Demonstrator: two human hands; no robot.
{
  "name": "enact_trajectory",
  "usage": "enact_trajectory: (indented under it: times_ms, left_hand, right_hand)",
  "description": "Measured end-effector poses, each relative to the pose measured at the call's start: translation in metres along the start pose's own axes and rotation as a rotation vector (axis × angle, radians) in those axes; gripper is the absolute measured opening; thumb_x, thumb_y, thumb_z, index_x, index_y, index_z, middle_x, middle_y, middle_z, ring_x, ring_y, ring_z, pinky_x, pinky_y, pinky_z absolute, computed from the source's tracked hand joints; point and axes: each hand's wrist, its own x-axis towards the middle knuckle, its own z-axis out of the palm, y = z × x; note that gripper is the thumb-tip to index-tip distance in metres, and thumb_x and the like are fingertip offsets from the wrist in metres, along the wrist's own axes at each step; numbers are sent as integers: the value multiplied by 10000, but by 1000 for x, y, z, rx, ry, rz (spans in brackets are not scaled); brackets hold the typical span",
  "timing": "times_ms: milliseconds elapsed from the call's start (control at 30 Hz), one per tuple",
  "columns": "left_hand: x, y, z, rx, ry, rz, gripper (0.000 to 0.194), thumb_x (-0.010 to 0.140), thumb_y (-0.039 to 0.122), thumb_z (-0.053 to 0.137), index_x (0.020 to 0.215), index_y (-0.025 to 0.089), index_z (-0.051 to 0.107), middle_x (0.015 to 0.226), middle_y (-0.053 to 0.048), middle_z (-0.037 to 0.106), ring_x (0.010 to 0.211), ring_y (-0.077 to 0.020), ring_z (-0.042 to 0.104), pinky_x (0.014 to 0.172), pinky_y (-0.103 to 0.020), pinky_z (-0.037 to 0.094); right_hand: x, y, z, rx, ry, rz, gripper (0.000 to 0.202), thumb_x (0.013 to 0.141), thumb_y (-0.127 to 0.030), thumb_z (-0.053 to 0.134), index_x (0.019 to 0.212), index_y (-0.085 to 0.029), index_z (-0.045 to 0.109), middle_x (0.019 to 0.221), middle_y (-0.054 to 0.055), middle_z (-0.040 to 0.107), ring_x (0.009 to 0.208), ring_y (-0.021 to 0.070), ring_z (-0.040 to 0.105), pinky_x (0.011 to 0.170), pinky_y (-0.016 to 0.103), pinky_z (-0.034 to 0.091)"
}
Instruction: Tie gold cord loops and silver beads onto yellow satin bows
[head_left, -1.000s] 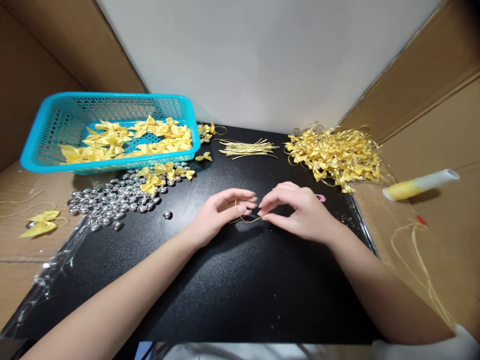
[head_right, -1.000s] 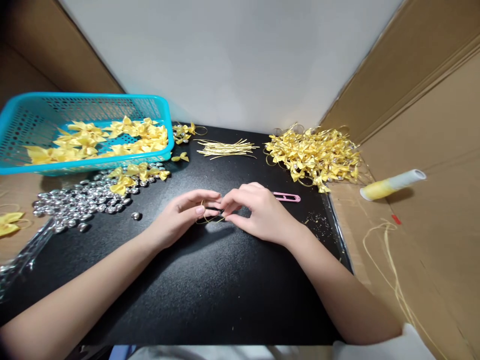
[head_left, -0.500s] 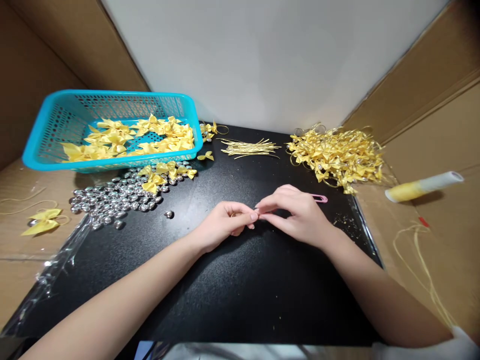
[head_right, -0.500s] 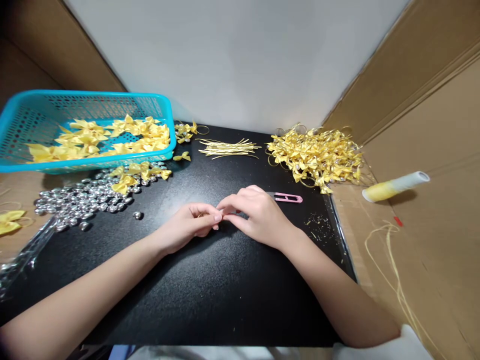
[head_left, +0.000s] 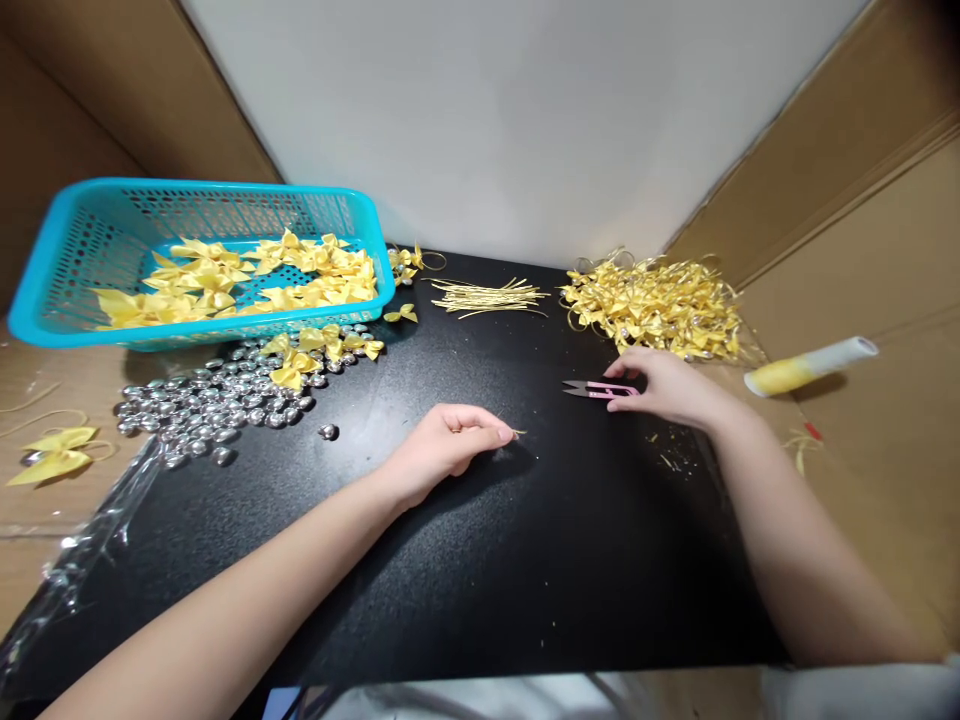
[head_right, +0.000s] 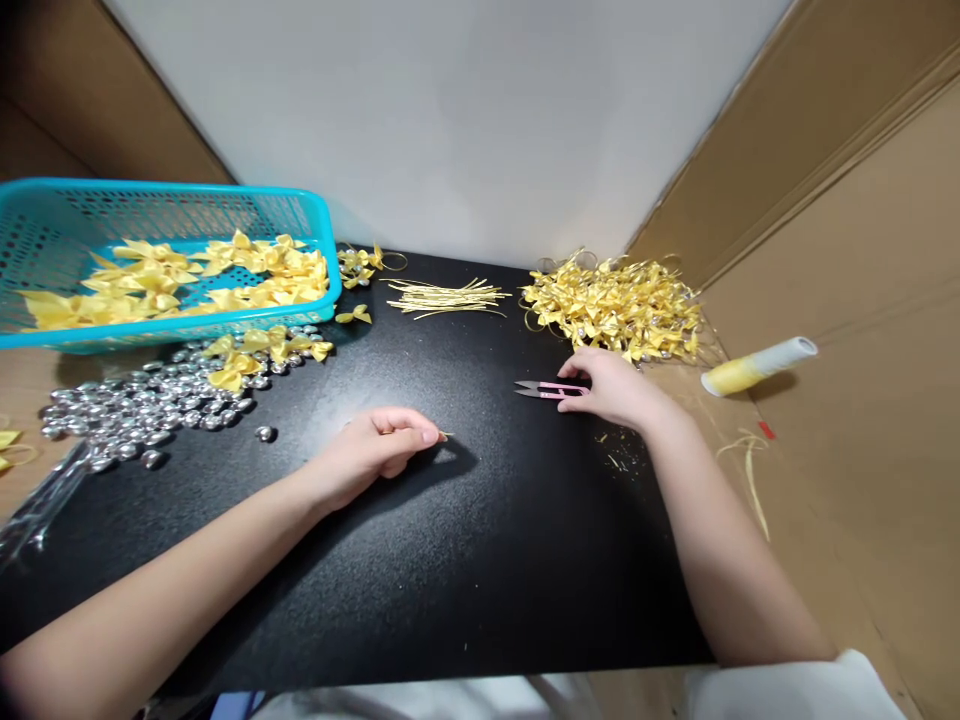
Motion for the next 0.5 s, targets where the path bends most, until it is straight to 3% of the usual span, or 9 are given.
enact_trajectory:
  times_ms: [167, 300, 400, 500]
  left_hand:
    - [0, 1, 1, 14, 24, 6, 273, 656, 421, 768, 716, 157, 734, 413, 84, 340, 405, -48, 220, 417, -225, 100]
    - [0, 0, 1, -4, 37, 5, 265, 650, 409, 767, 717, 155, 734, 404, 90, 319, 400, -47, 208, 417, -225, 100]
    - [1, 0, 2, -24, 50, 4, 241, 651, 389, 753, 707, 157, 725, 401, 94, 306, 396, -47, 203, 415, -222, 100]
    - [0, 1, 4, -32, 61, 1, 222, 643, 372, 739, 693, 158, 712, 413, 93, 323, 396, -45, 206, 411, -219, 101]
  right_hand:
    - [-2, -4, 6, -12, 0, -38, 149, 788, -335, 697, 817, -194, 660, 856, 67, 665, 806, 226, 593, 714, 348, 437]
    - [-9, -16, 9, -31, 126, -24, 121, 835, -327, 643, 849, -211, 612, 909, 90, 662, 933, 286, 560, 809, 427, 419]
    - [-23, -42, 15, 296, 138, -3, 141, 899, -353, 554, 925, -218, 521, 917, 76, 648, 861, 233, 585, 770, 376, 458]
    - [-42, -77, 31, 617, 106, 33, 135, 974, -348, 424, 977, -221, 469, 787, 15, 593, 723, 165, 570, 709, 307, 459]
